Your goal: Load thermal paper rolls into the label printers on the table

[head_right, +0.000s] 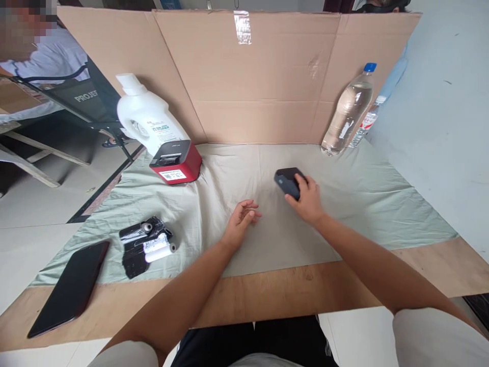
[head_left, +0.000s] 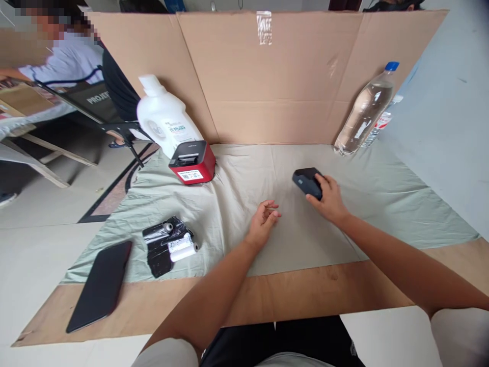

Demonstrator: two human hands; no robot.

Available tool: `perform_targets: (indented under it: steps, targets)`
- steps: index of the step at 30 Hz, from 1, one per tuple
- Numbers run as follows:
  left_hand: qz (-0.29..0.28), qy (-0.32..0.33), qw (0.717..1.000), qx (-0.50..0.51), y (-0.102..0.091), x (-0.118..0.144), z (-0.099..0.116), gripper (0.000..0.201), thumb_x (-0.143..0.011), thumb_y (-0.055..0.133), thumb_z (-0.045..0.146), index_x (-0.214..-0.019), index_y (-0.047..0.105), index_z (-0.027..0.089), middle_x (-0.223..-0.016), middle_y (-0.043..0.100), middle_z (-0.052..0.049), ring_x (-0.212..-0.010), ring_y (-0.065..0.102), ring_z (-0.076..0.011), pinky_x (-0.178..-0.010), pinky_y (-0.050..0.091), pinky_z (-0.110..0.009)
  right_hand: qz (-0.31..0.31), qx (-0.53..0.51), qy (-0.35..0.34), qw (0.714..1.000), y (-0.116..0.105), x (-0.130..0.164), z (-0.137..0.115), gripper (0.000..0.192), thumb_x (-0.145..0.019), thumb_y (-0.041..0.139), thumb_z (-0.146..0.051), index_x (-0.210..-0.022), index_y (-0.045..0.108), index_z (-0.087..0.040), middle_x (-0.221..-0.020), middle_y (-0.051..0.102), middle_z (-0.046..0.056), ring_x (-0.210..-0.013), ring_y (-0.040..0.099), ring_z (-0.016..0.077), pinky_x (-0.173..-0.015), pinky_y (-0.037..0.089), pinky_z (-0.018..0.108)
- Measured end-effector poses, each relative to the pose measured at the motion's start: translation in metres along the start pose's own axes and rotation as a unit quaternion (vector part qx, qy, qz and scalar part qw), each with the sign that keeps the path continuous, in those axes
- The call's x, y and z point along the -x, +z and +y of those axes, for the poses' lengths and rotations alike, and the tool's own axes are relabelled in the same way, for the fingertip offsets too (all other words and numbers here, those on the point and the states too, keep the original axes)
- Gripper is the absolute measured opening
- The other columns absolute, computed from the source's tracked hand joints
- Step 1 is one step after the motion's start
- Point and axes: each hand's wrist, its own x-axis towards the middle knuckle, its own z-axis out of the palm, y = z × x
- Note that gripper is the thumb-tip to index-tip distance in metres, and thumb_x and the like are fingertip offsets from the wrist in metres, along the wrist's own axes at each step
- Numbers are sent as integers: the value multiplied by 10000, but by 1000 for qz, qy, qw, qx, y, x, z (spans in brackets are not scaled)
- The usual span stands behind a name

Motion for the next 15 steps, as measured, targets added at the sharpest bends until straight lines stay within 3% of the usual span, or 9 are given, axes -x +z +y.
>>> perform_targets:
  steps: [3, 5, 7, 9, 12, 15]
  targets:
    - [-37, -75, 979, 186, 5, 6, 7, 751, -791, 658, 669, -1413, 396, 341, -1364, 541, -115, -1023, 667, -246, -853, 544, -426, 5, -23, -89, 996, 14, 42, -62, 735, -862, 576, -540, -1494, 401, -208, -1524, 322, 202, -1343, 361, 435, -1115, 310, 643]
    - [2, -74, 966, 247, 4, 7, 12, 739, -821, 611, 685, -1441, 360, 372, -1381, 550, -86, -1101, 642, -239, -916, 533, -416, -4, -32, -115, 993, 24, 68, -95, 714, -864, 596, -524, -1492, 407, -241, -1552, 300, 187, -1339, 353, 450, -1101, 307, 675]
    - [65, -58, 966, 242, 0, 6, 17, 731, -806, 687, 598, -1431, 389, 362, -1361, 573, -55, -1163, 611, -224, -970, 510, -371, -25, -55, -128, 990, 32, 85, -116, 709, -854, 608, -562, -1473, 430, -266, -1571, 281, 175, -1348, 344, 456, -1099, 306, 690]
    - [110, -52, 970, 212, -7, 3, 20, 778, -749, 786, 469, -1420, 416, 337, -1339, 588, -40, -1184, 597, -216, -1003, 489, -340, -45, -101, -130, 985, 36, 91, -123, 633, -872, 571, -595, -1416, 485, -282, -1574, 292, 160, -1361, 355, 430, -1115, 312, 672]
    - [115, -55, 971, 202, -13, 1, 21, 822, -710, 824, 416, -1423, 428, 308, -1310, 605, -50, -1158, 612, -222, -1009, 489, -354, -34, -214, -71, 974, 39, 80, -116, 538, -919, 482, -603, -1346, 512, -278, -1517, 383, 153, -1376, 394, 355, -1126, 358, 603]
    - [86, -62, 972, 212, -11, 1, 18, 838, -704, 831, 440, -1428, 433, 299, -1303, 609, -62, -1165, 612, -241, -1021, 487, -384, -39, -352, 38, 934, 45, 60, -105, 742, -848, 547, -681, -1440, 374, -269, -1515, 394, 162, -1356, 448, 322, -1099, 422, 548]
